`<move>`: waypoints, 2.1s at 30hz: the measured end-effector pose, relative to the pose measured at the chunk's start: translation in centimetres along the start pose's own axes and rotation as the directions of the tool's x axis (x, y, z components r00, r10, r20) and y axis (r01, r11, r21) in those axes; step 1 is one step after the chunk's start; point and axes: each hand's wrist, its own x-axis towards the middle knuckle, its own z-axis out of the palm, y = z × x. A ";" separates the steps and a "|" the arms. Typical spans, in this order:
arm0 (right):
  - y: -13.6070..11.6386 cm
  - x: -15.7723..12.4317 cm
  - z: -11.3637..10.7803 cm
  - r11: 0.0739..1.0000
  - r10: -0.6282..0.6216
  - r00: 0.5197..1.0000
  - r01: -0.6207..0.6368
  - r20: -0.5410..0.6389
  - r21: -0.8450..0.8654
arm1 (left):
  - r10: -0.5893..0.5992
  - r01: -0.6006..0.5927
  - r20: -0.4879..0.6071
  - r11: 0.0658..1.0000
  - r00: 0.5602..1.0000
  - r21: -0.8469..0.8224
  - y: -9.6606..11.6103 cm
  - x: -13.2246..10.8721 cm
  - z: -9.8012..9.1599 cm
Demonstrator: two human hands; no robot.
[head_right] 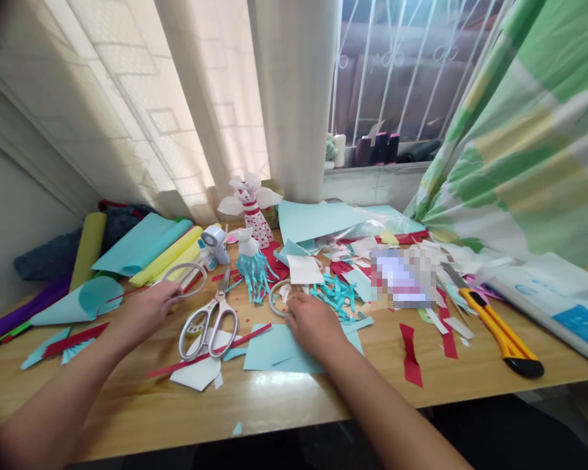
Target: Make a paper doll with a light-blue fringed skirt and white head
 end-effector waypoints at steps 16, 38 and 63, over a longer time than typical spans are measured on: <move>-2.4 -6.2 -6.4 0.888 -0.143 0.884 0.313 -0.445 0.336 | 0.236 -0.029 0.122 0.551 0.964 -0.834 14.7 -7.2 1.8; 2.7 -6.8 -2.9 0.164 0.422 0.904 -0.003 -0.068 0.986 | 0.553 0.397 0.282 -0.098 0.784 -0.912 19.1 -2.7 7.0; 2.2 -7.5 -3.9 0.520 0.173 0.945 0.153 -0.279 0.841 | 0.108 0.177 0.234 0.382 0.966 -0.907 18.9 -2.0 8.2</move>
